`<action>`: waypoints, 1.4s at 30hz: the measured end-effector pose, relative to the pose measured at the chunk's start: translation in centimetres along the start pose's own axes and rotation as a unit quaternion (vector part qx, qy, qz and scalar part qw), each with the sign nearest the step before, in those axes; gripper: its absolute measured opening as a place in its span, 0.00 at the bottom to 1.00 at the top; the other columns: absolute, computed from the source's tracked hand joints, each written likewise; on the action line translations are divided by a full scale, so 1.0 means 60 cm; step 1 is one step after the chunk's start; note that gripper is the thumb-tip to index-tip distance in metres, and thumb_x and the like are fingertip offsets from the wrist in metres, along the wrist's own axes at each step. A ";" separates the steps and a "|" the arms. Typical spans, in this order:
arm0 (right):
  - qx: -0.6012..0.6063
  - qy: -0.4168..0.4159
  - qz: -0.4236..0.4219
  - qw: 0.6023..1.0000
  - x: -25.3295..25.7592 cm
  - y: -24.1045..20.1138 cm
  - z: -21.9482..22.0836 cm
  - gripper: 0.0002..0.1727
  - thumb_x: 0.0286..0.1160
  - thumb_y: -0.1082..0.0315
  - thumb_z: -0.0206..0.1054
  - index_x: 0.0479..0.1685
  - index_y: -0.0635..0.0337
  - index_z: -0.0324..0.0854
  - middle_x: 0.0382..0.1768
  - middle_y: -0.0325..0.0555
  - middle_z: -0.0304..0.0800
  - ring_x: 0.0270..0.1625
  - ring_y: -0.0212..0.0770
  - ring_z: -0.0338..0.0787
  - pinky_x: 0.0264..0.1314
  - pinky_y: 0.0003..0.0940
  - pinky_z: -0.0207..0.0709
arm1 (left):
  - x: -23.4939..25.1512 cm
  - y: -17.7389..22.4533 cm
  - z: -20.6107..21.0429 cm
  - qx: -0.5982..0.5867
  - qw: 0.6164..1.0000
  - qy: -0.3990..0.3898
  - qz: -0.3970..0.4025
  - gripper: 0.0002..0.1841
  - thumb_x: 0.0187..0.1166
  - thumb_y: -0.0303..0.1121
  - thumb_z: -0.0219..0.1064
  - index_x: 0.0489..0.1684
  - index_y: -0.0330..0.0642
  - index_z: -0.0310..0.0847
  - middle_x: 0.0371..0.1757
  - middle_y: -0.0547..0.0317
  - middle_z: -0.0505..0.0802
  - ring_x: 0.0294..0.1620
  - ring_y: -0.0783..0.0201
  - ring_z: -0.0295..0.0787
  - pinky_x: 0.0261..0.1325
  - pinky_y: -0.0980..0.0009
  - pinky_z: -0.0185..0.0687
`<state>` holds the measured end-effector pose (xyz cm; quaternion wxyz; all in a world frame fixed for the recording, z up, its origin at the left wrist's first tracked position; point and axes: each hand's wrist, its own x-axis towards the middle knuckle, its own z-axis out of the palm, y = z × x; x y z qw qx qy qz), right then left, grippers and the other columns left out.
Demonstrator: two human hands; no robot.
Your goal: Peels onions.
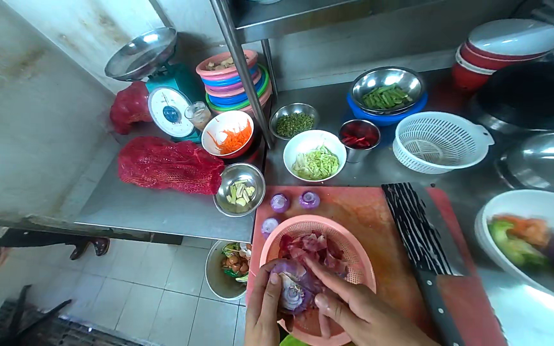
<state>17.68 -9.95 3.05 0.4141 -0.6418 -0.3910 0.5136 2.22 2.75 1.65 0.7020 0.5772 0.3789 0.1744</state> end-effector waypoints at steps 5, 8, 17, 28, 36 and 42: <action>0.099 -0.017 0.033 0.994 0.005 0.004 -0.009 0.27 0.93 0.60 0.48 0.90 0.46 0.64 0.38 0.43 0.89 0.23 0.32 0.79 0.25 0.30 0.74 | 0.001 -0.004 -0.011 0.020 1.000 -0.015 0.010 0.22 0.91 0.38 0.42 0.71 0.33 0.70 0.47 0.58 0.91 0.33 0.70 0.90 0.28 0.74 0.87; 0.171 -0.018 0.058 0.983 0.009 0.021 -0.019 0.25 0.93 0.60 0.46 0.85 0.48 0.70 0.29 0.35 0.83 0.17 0.27 0.71 0.16 0.22 0.65 | -0.001 -0.005 -0.015 0.009 1.000 -0.026 0.006 0.22 0.90 0.37 0.41 0.70 0.33 0.71 0.46 0.59 0.91 0.30 0.72 0.88 0.24 0.76 0.84; 0.146 -0.048 0.017 0.988 -0.003 0.017 -0.018 0.32 0.93 0.60 0.47 0.95 0.50 0.51 0.38 0.41 0.88 0.20 0.30 0.74 0.21 0.27 0.68 | 0.000 -0.008 -0.014 0.017 0.997 -0.059 0.042 0.24 0.88 0.42 0.50 0.73 0.32 0.69 0.53 0.59 0.90 0.37 0.72 0.88 0.29 0.77 0.84; 0.217 -0.111 0.027 0.969 -0.007 0.026 -0.036 0.29 0.92 0.58 0.48 0.92 0.43 0.60 0.35 0.37 0.87 0.18 0.27 0.73 0.16 0.21 0.65 | 0.003 -0.010 -0.025 0.080 0.986 -0.094 0.113 0.32 0.71 0.40 0.78 0.65 0.27 0.71 0.56 0.55 0.90 0.53 0.70 0.91 0.56 0.70 0.91; 0.277 -0.100 0.045 0.955 -0.007 0.044 -0.041 0.25 0.92 0.54 0.48 0.84 0.46 0.67 0.37 0.33 0.86 0.15 0.22 0.68 0.15 0.17 0.63 | 0.009 -0.019 -0.035 0.077 0.984 -0.117 0.114 0.33 0.70 0.40 0.79 0.67 0.28 0.72 0.58 0.54 0.90 0.54 0.68 0.91 0.57 0.68 0.92; 0.262 -0.086 0.045 0.960 -0.006 0.038 -0.036 0.25 0.92 0.56 0.48 0.86 0.44 0.67 0.35 0.32 0.85 0.15 0.23 0.68 0.14 0.17 0.63 | 0.017 -0.026 -0.043 0.048 0.976 -0.145 0.155 0.29 0.69 0.38 0.80 0.67 0.39 0.73 0.61 0.61 0.88 0.59 0.70 0.89 0.61 0.68 0.90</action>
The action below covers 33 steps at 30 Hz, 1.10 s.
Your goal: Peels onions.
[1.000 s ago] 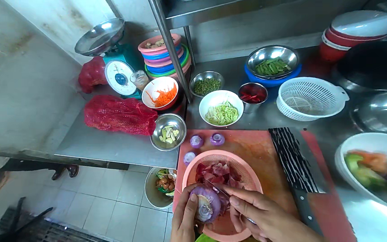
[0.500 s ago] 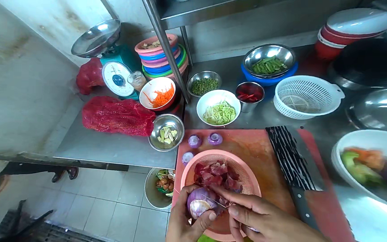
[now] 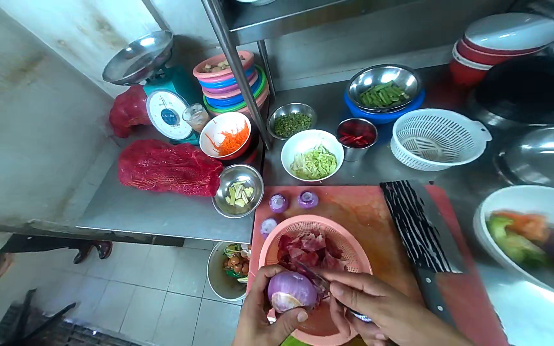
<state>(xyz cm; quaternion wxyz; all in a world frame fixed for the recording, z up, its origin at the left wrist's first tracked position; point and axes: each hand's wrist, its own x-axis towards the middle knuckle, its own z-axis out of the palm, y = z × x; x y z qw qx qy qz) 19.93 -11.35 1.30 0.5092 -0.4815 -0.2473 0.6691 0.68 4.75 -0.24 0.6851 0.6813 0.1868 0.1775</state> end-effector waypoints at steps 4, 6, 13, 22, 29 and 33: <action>-0.004 0.045 0.007 0.999 0.006 0.013 -0.007 0.24 0.92 0.58 0.48 0.83 0.48 0.71 0.31 0.32 0.83 0.15 0.23 0.69 0.15 0.17 0.64 | 0.004 -0.021 -0.018 -0.107 0.992 -0.052 0.053 0.27 0.68 0.33 0.80 0.69 0.55 0.81 0.72 0.61 0.86 0.76 0.62 0.79 0.78 0.61 0.76; -0.106 0.105 0.017 0.989 0.011 0.014 -0.005 0.25 0.93 0.59 0.47 0.84 0.49 0.71 0.30 0.35 0.84 0.18 0.27 0.72 0.18 0.22 0.66 | 0.004 -0.028 -0.023 -0.112 0.989 -0.057 0.077 0.27 0.67 0.32 0.80 0.69 0.58 0.82 0.73 0.61 0.84 0.78 0.62 0.76 0.80 0.62 0.74; -0.269 0.119 0.109 0.949 0.018 -0.001 -0.001 0.34 0.95 0.54 0.46 0.96 0.54 0.45 0.39 0.48 0.89 0.34 0.41 0.87 0.41 0.38 0.82 | -0.002 -0.040 -0.026 -0.126 0.990 -0.036 0.059 0.29 0.61 0.33 0.84 0.64 0.55 0.80 0.74 0.58 0.84 0.79 0.60 0.76 0.80 0.61 0.74; -0.115 0.135 0.031 0.984 0.008 -0.002 -0.007 0.31 0.92 0.55 0.48 0.93 0.50 0.54 0.35 0.38 0.87 0.21 0.30 0.78 0.20 0.26 0.71 | -0.008 -0.024 0.040 -0.422 0.862 0.191 -0.205 0.42 0.66 0.67 0.71 0.62 0.35 0.72 0.48 0.43 0.94 0.42 0.55 0.95 0.46 0.65 0.93; -0.099 0.152 -0.038 0.983 0.002 0.001 0.011 0.33 0.91 0.58 0.50 0.94 0.53 0.52 0.35 0.35 0.88 0.20 0.29 0.77 0.17 0.25 0.70 | 0.001 -0.004 0.043 -0.507 0.811 0.209 -0.202 0.34 0.65 0.43 0.81 0.65 0.32 0.71 0.57 0.33 0.91 0.53 0.43 0.95 0.57 0.55 0.92; -0.085 0.163 -0.044 0.982 -0.001 -0.001 0.014 0.33 0.91 0.56 0.51 0.93 0.54 0.53 0.36 0.35 0.88 0.19 0.28 0.75 0.17 0.24 0.69 | 0.004 -0.005 0.037 -0.463 0.839 0.192 -0.212 0.34 0.61 0.51 0.82 0.58 0.34 0.78 0.47 0.41 0.93 0.41 0.55 0.95 0.47 0.64 0.91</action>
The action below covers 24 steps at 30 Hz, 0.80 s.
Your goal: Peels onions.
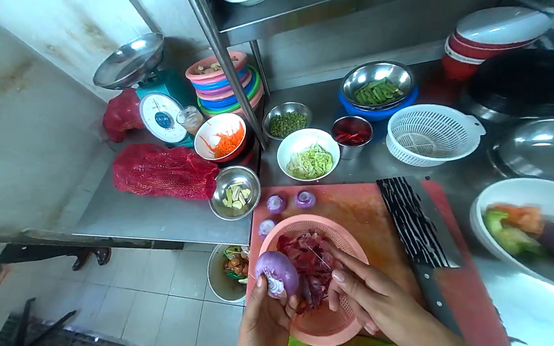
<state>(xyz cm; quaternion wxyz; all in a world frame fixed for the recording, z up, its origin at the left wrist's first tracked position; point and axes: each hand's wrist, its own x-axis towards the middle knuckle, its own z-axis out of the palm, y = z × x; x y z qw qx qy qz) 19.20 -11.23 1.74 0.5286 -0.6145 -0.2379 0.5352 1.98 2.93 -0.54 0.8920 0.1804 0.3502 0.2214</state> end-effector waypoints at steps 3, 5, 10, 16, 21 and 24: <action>0.006 0.007 -0.001 1.000 -0.001 0.002 -0.001 0.33 0.91 0.56 0.51 0.93 0.53 0.53 0.36 0.35 0.88 0.19 0.28 0.77 0.17 0.24 0.68 | -0.001 0.003 0.000 -0.055 0.998 -0.024 -0.023 0.31 0.61 0.46 0.83 0.57 0.34 0.80 0.50 0.38 0.93 0.44 0.51 0.96 0.52 0.61 0.93; 0.009 0.012 0.002 1.000 -0.002 0.003 -0.001 0.33 0.91 0.56 0.51 0.93 0.52 0.54 0.36 0.34 0.88 0.20 0.28 0.78 0.17 0.23 0.69 | -0.002 0.005 0.003 -0.090 0.995 -0.034 -0.032 0.27 0.62 0.40 0.83 0.56 0.32 0.83 0.54 0.34 0.93 0.50 0.45 0.96 0.58 0.56 0.92; 0.019 0.017 0.009 1.000 -0.003 0.007 -0.001 0.32 0.91 0.56 0.51 0.93 0.53 0.54 0.36 0.35 0.88 0.19 0.28 0.77 0.17 0.24 0.69 | -0.002 0.007 0.004 -0.143 0.987 -0.057 -0.056 0.25 0.63 0.39 0.81 0.55 0.32 0.84 0.55 0.33 0.92 0.49 0.45 0.96 0.53 0.59 0.93; -0.269 0.038 -0.082 0.959 -0.013 0.016 -0.001 0.38 0.87 0.45 0.57 0.90 0.60 0.62 0.39 0.53 0.93 0.36 0.49 0.91 0.42 0.51 0.86 | -0.005 0.030 0.000 0.049 0.995 0.006 0.084 0.23 0.70 0.50 0.74 0.53 0.42 0.82 0.41 0.49 0.94 0.36 0.60 0.94 0.43 0.67 0.91; -0.505 -0.098 0.035 0.857 -0.011 -0.008 0.013 0.41 0.84 0.48 0.63 0.92 0.57 0.55 0.41 0.66 0.92 0.45 0.70 0.92 0.47 0.66 0.81 | 0.052 0.091 0.052 0.315 0.916 0.037 0.247 0.28 0.69 0.30 0.66 0.68 0.29 0.64 0.51 0.46 0.90 0.46 0.57 0.94 0.52 0.60 0.93; -0.526 -0.138 0.053 0.837 -0.010 -0.015 0.022 0.39 0.87 0.51 0.60 0.93 0.57 0.55 0.40 0.66 0.91 0.46 0.70 0.91 0.50 0.66 0.80 | 0.117 0.082 0.125 0.525 0.812 -0.080 0.242 0.31 0.63 0.30 0.79 0.68 0.38 0.74 0.55 0.52 0.92 0.51 0.60 0.93 0.55 0.61 0.92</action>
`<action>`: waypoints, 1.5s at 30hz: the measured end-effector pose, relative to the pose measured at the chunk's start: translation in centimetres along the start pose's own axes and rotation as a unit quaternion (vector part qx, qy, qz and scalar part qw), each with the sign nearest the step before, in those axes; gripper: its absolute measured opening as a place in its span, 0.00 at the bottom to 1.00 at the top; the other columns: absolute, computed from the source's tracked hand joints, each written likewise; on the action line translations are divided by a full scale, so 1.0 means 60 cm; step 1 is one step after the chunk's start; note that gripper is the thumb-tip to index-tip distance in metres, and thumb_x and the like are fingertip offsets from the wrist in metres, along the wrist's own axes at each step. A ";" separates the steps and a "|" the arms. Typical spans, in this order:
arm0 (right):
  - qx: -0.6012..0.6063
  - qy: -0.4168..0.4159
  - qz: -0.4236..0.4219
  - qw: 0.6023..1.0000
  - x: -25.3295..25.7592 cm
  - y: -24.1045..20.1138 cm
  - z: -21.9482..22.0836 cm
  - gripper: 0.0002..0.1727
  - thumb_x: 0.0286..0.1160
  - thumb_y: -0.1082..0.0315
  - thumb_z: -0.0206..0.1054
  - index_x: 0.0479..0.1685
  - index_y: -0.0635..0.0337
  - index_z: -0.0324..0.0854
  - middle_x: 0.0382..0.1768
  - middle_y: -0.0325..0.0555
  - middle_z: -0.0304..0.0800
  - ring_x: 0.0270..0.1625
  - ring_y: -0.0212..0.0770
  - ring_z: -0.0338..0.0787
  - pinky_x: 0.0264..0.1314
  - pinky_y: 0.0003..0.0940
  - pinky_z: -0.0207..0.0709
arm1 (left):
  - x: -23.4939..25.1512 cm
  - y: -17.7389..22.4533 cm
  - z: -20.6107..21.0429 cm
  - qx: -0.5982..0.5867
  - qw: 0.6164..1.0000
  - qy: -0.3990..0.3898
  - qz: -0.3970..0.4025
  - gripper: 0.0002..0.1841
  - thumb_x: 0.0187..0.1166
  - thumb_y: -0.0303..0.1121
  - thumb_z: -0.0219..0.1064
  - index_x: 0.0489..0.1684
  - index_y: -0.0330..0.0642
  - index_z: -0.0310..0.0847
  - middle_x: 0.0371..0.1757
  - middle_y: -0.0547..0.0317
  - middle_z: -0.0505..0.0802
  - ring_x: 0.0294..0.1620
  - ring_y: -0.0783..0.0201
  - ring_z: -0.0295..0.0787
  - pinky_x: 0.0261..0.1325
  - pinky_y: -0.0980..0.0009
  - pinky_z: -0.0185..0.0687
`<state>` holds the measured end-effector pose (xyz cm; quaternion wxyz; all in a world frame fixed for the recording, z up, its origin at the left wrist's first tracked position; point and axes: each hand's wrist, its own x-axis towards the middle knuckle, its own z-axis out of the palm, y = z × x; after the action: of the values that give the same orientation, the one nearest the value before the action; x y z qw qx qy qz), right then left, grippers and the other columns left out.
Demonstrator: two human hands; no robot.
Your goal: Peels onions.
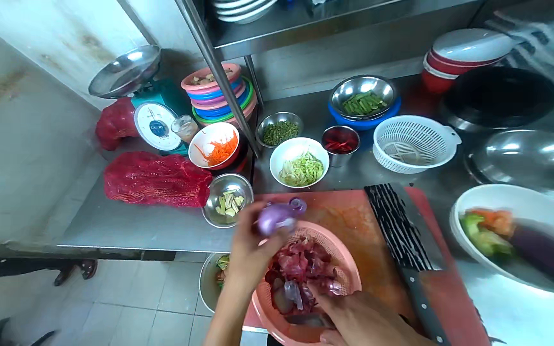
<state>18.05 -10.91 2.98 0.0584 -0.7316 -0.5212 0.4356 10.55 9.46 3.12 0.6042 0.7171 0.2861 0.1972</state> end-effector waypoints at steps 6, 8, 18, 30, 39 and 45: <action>-0.016 0.077 -0.023 0.997 -0.026 -0.012 0.020 0.24 0.85 0.67 0.59 0.78 0.65 0.75 0.38 0.66 0.92 0.43 0.69 0.92 0.47 0.64 0.82 | 0.130 0.021 0.186 0.339 0.891 -0.299 -0.044 0.30 0.76 0.41 0.75 0.76 0.41 0.73 0.61 0.37 0.89 0.61 0.40 0.87 0.64 0.37 0.79; -0.010 0.110 -0.029 0.993 -0.030 -0.005 0.022 0.21 0.83 0.70 0.59 0.72 0.65 0.80 0.42 0.66 0.92 0.47 0.68 0.92 0.48 0.64 0.82 | 0.151 0.007 0.213 0.397 0.842 -0.361 -0.055 0.30 0.79 0.42 0.71 0.78 0.38 0.73 0.66 0.35 0.87 0.68 0.38 0.84 0.70 0.37 0.75; -0.120 0.269 -0.029 0.955 -0.005 0.036 0.015 0.18 0.78 0.63 0.65 0.60 0.60 0.89 0.29 0.56 0.92 0.36 0.59 0.94 0.37 0.54 0.84 | -0.014 -0.008 -0.064 0.442 0.897 0.012 0.004 0.22 0.89 0.46 0.56 0.64 0.40 0.85 0.55 0.44 0.92 0.54 0.47 0.92 0.59 0.44 0.85; -0.191 0.110 -0.021 0.975 0.081 -0.064 -0.018 0.24 0.72 0.68 0.72 0.70 0.62 0.82 0.53 0.65 0.89 0.44 0.67 0.92 0.41 0.62 0.84 | -0.244 -0.158 -0.054 -0.149 0.951 0.093 -0.255 0.12 0.79 0.30 0.66 0.51 0.29 0.75 0.44 0.47 0.90 0.37 0.59 0.93 0.41 0.59 0.93; -0.228 0.114 -0.243 0.936 0.216 -0.315 0.089 0.08 0.74 0.70 0.67 0.42 0.58 0.92 0.39 0.54 0.93 0.36 0.56 0.94 0.34 0.52 0.86 | -0.400 -0.238 -0.306 -0.218 0.909 0.224 -0.274 0.07 0.79 0.26 0.64 0.49 0.34 0.76 0.42 0.58 0.91 0.34 0.65 0.92 0.40 0.63 0.93; -0.166 -0.028 -0.165 0.972 0.410 -0.473 0.234 0.18 0.80 0.65 0.63 0.65 0.54 0.88 0.48 0.58 0.93 0.42 0.61 0.94 0.42 0.59 0.85 | -0.434 -0.398 -0.491 -0.183 0.872 0.301 -0.339 0.13 0.81 0.29 0.64 0.55 0.29 0.73 0.48 0.49 0.89 0.37 0.64 0.94 0.44 0.62 0.94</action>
<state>-10.06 16.66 -4.53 -0.0076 -0.6225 -0.7009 0.3480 -31.82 17.32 -12.99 0.6392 0.3586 0.6384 0.2352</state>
